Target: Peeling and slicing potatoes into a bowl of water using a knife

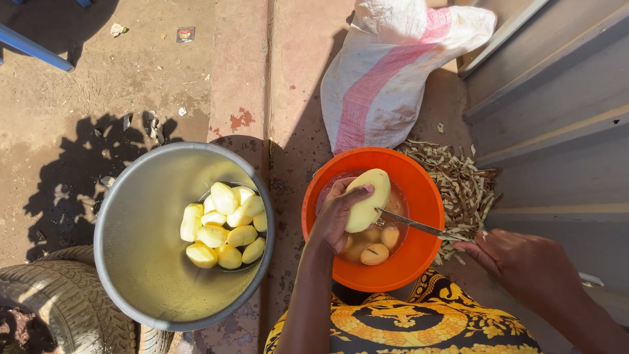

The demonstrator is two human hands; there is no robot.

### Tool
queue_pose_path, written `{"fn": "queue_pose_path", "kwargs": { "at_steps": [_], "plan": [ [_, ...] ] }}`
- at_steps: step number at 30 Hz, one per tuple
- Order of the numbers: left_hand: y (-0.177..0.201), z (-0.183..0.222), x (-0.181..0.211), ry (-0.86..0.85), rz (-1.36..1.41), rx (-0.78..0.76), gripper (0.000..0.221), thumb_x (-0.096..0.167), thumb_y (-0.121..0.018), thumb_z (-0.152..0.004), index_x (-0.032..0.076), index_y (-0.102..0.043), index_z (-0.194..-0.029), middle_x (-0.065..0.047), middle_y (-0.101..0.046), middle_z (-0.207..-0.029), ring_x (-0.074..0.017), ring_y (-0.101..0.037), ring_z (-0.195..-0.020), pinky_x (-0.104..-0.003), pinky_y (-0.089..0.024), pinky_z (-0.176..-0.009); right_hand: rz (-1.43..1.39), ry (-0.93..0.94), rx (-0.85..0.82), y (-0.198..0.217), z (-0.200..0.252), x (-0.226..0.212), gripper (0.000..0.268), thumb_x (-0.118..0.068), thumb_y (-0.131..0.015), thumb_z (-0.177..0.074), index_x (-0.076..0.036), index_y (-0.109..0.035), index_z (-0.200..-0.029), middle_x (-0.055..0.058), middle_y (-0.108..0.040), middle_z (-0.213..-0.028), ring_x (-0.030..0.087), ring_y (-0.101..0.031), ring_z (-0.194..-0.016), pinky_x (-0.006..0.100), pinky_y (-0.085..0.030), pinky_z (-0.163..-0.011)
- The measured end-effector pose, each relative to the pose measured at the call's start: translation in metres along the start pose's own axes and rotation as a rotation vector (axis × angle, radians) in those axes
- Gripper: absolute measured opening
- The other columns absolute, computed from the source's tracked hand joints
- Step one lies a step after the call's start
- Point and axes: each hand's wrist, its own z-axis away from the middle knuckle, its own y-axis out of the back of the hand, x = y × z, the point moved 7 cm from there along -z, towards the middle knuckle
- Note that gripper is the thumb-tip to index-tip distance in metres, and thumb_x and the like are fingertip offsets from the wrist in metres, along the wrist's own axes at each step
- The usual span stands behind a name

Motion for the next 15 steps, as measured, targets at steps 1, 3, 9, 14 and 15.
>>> {"fn": "queue_pose_path", "kwargs": {
  "at_steps": [1, 3, 9, 14, 15],
  "plan": [
    [-0.001, 0.001, 0.003, -0.005, 0.007, 0.003, 0.058, 0.028, -0.083, -0.069, 0.019, -0.053, -0.118, -0.011, -0.064, -0.106, -0.0247, -0.065, -0.083, -0.032, -0.052, -0.046, 0.003, 0.009, 0.002, 0.004, -0.003, 0.0, 0.051, -0.066, -0.052, -0.095, -0.025, -0.049, -0.065, -0.006, -0.049, -0.055, 0.018, -0.057, -0.049, 0.04, -0.041, -0.048],
    [0.0, 0.004, 0.006, -0.004, -0.045, 0.058, 0.054, 0.029, -0.081, -0.07, 0.018, -0.056, -0.117, -0.011, -0.066, -0.105, -0.0245, -0.066, -0.081, -0.034, -0.051, -0.049, 0.134, 0.064, 0.033, 0.012, -0.005, -0.004, 0.051, -0.067, -0.052, -0.097, -0.025, -0.049, -0.069, -0.004, -0.049, -0.057, 0.02, -0.058, -0.052, 0.04, -0.041, -0.048],
    [0.003, 0.003, 0.007, -0.026, -0.01, 0.101, 0.055, 0.023, -0.08, -0.07, 0.016, -0.051, -0.116, -0.017, -0.067, -0.103, -0.0286, -0.066, -0.078, -0.038, -0.054, -0.054, 0.047, -0.007, -0.153, 0.001, -0.007, -0.012, 0.054, -0.072, -0.044, -0.096, -0.027, -0.049, -0.067, -0.007, -0.062, -0.061, 0.022, -0.065, -0.054, 0.044, -0.048, -0.051],
    [0.008, 0.0, 0.006, -0.044, -0.044, 0.091, 0.06, 0.024, -0.08, -0.068, 0.015, -0.052, -0.12, -0.017, -0.068, -0.108, -0.029, -0.067, -0.08, -0.038, -0.054, -0.051, 0.047, -0.027, -0.326, 0.005, -0.012, -0.016, 0.054, -0.073, -0.037, -0.098, -0.03, -0.055, -0.071, -0.012, -0.07, -0.07, 0.022, -0.07, -0.059, 0.042, -0.051, -0.053],
    [0.009, -0.001, 0.006, -0.028, -0.082, 0.104, 0.063, 0.026, -0.08, -0.067, 0.015, -0.052, -0.123, -0.016, -0.068, -0.108, -0.0281, -0.067, -0.078, -0.036, -0.053, -0.048, 0.045, -0.029, -0.405, 0.004, -0.012, -0.018, 0.055, -0.074, -0.032, -0.099, -0.032, -0.056, -0.073, -0.013, -0.072, -0.073, 0.022, -0.071, -0.061, 0.042, -0.052, -0.054]
  ]
}}
